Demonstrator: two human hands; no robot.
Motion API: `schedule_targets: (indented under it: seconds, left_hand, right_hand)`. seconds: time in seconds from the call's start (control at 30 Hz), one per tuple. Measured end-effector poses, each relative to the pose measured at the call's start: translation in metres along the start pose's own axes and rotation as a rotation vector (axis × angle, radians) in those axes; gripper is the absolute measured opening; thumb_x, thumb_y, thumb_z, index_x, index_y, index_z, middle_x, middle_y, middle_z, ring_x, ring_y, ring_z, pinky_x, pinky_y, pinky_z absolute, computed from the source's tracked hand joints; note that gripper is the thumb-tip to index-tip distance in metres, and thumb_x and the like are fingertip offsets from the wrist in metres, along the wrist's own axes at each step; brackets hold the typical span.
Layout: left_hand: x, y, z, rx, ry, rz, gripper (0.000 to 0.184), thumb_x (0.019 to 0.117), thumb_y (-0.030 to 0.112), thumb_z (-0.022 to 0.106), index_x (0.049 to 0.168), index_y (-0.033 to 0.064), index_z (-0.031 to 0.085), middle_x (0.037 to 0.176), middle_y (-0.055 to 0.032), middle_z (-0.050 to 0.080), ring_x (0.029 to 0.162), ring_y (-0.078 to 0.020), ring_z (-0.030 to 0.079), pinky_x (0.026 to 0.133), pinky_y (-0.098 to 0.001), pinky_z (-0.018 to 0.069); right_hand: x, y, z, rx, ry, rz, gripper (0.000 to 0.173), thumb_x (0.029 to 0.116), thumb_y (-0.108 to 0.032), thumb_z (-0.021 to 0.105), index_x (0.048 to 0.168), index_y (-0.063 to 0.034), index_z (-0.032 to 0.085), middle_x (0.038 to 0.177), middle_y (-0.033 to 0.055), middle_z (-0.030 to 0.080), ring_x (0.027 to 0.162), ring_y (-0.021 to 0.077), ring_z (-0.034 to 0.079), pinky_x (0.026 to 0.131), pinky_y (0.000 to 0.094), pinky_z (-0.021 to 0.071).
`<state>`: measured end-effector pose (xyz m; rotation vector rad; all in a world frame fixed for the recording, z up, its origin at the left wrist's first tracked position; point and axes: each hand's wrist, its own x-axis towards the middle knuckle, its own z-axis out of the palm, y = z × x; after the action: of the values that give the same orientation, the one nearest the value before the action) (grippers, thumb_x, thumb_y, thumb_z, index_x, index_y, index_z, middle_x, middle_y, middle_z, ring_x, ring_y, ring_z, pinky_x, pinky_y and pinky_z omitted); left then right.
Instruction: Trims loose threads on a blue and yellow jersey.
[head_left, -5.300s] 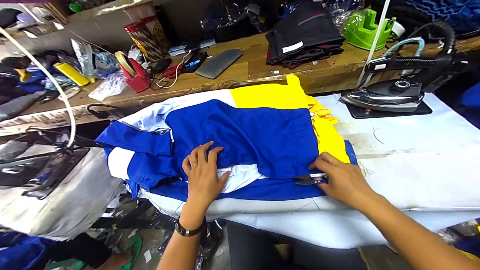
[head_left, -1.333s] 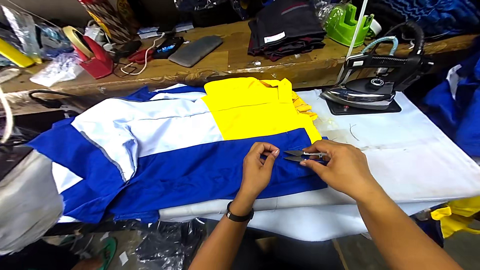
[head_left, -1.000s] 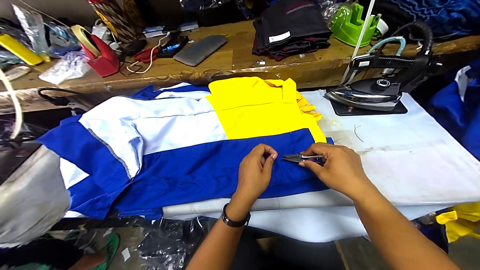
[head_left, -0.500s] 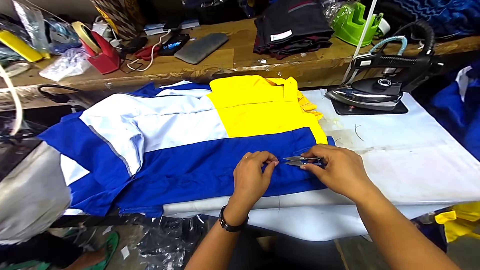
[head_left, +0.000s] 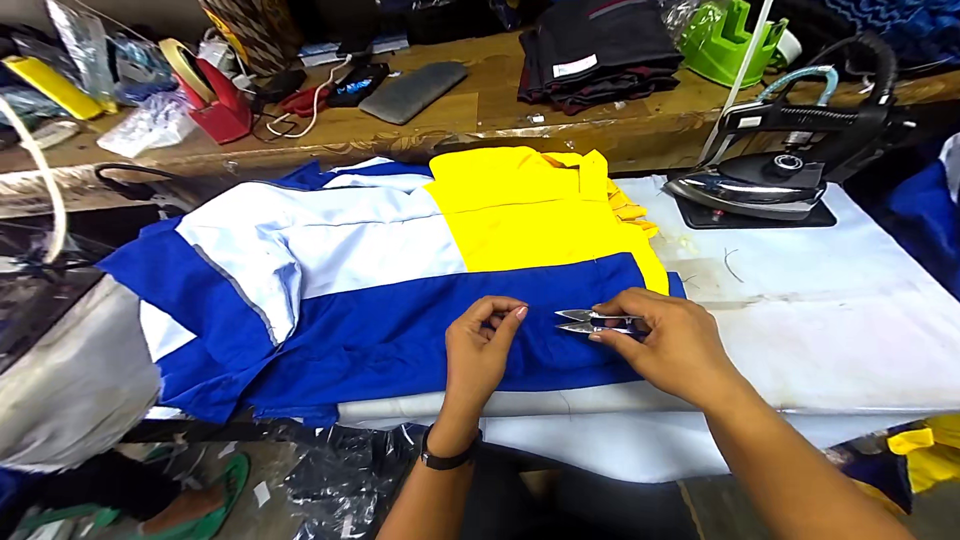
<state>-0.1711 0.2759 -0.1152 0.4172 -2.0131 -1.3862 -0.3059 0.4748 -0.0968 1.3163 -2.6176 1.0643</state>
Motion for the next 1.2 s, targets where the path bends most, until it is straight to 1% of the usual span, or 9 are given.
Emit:
schedule_targets:
  seconds: [0.13, 0.5, 0.6, 0.63, 0.7, 0.77, 0.9, 1.0, 1.2]
  left_hand:
    - [-0.003, -0.002, -0.004, -0.193, 0.031, -0.067, 0.007, 0.0943, 0.002, 0.066, 0.096, 0.0054, 0.072, 0.088, 0.0016, 0.07, 0.075, -0.0033, 0.063, 0.067, -0.0184, 0.0531]
    - [-0.003, 0.0, -0.005, -0.239, -0.038, -0.077, 0.006, 0.0943, 0.004, 0.068, 0.095, 0.0057, 0.073, 0.088, 0.0003, 0.07, 0.077, -0.0049, 0.064, 0.069, -0.0203, 0.0539]
    - [-0.006, -0.005, -0.021, 0.123, -0.071, 0.019, 0.006, 0.0941, 0.018, 0.071, 0.094, 0.0134, 0.075, 0.084, 0.0077, 0.067, 0.069, -0.0004, 0.057, 0.064, -0.0195, 0.047]
    - [-0.009, -0.005, -0.027, 0.341, -0.086, 0.059, 0.01, 0.0946, 0.024, 0.07, 0.094, 0.0172, 0.077, 0.085, 0.0085, 0.068, 0.074, -0.0036, 0.059, 0.068, -0.026, 0.0473]
    - [-0.016, -0.006, -0.033, 0.671, -0.105, 0.139, 0.015, 0.0955, 0.029, 0.069, 0.096, 0.0198, 0.08, 0.092, 0.0031, 0.074, 0.087, -0.0172, 0.068, 0.074, -0.0414, 0.0534]
    - [-0.023, -0.01, -0.033, 0.82, -0.127, 0.161, 0.016, 0.0955, 0.029, 0.068, 0.099, 0.0205, 0.082, 0.094, -0.0006, 0.074, 0.091, -0.025, 0.069, 0.072, -0.0459, 0.0542]
    - [-0.025, -0.011, -0.033, 0.82, -0.142, 0.127, 0.013, 0.0942, 0.026, 0.07, 0.091, 0.0158, 0.078, 0.089, -0.0026, 0.071, 0.092, -0.0272, 0.066, 0.071, -0.0456, 0.0522]
    - [-0.022, -0.008, -0.034, 0.741, -0.098, 0.127, 0.014, 0.095, 0.027, 0.069, 0.092, 0.0174, 0.078, 0.09, 0.0013, 0.072, 0.092, -0.0224, 0.066, 0.075, -0.0429, 0.0516]
    - [-0.02, -0.004, -0.032, 0.69, -0.043, 0.154, 0.012, 0.0944, 0.027, 0.07, 0.092, 0.0196, 0.079, 0.09, 0.0043, 0.072, 0.09, -0.0188, 0.066, 0.074, -0.0404, 0.0507]
  right_hand:
    - [0.003, -0.014, 0.017, 0.049, -0.047, -0.042, 0.021, 0.0903, -0.032, 0.074, 0.103, -0.0158, 0.079, 0.093, -0.0019, 0.073, 0.078, 0.0168, 0.067, 0.068, 0.0466, 0.0513]
    - [0.014, -0.027, 0.028, -0.046, -0.088, -0.125, 0.016, 0.093, -0.029, 0.072, 0.098, -0.0152, 0.079, 0.09, 0.0017, 0.074, 0.086, 0.023, 0.071, 0.073, 0.0533, 0.051]
    - [0.013, -0.024, 0.028, -0.073, -0.074, -0.126, 0.016, 0.0921, -0.028, 0.072, 0.098, -0.0149, 0.079, 0.089, 0.0018, 0.073, 0.082, 0.0231, 0.07, 0.07, 0.0529, 0.0507]
    - [0.012, -0.022, 0.027, -0.082, -0.078, -0.123, 0.016, 0.0919, -0.028, 0.073, 0.1, -0.0146, 0.079, 0.09, 0.0024, 0.074, 0.083, 0.0238, 0.07, 0.071, 0.0535, 0.0514]
    - [0.01, -0.02, 0.028, -0.1, -0.09, -0.122, 0.017, 0.0917, -0.028, 0.073, 0.101, -0.0143, 0.079, 0.092, 0.003, 0.074, 0.085, 0.0244, 0.071, 0.072, 0.054, 0.0521]
    - [0.009, -0.019, 0.03, -0.111, -0.105, -0.126, 0.018, 0.0915, -0.027, 0.073, 0.102, -0.0139, 0.079, 0.093, 0.0036, 0.074, 0.087, 0.0255, 0.071, 0.072, 0.0547, 0.052]
    - [0.008, -0.021, 0.034, -0.135, -0.112, -0.133, 0.017, 0.0917, -0.027, 0.073, 0.101, -0.0136, 0.078, 0.093, 0.0043, 0.075, 0.088, 0.027, 0.072, 0.073, 0.0551, 0.0524]
    - [0.009, -0.024, 0.034, -0.126, -0.109, -0.133, 0.018, 0.0916, -0.027, 0.073, 0.101, -0.0128, 0.079, 0.092, 0.0049, 0.075, 0.088, 0.0269, 0.072, 0.073, 0.0554, 0.0523]
    - [0.012, -0.028, 0.036, -0.134, -0.1, -0.145, 0.016, 0.0923, -0.028, 0.072, 0.098, -0.0147, 0.079, 0.089, 0.0033, 0.073, 0.086, 0.0255, 0.071, 0.071, 0.0536, 0.0515]
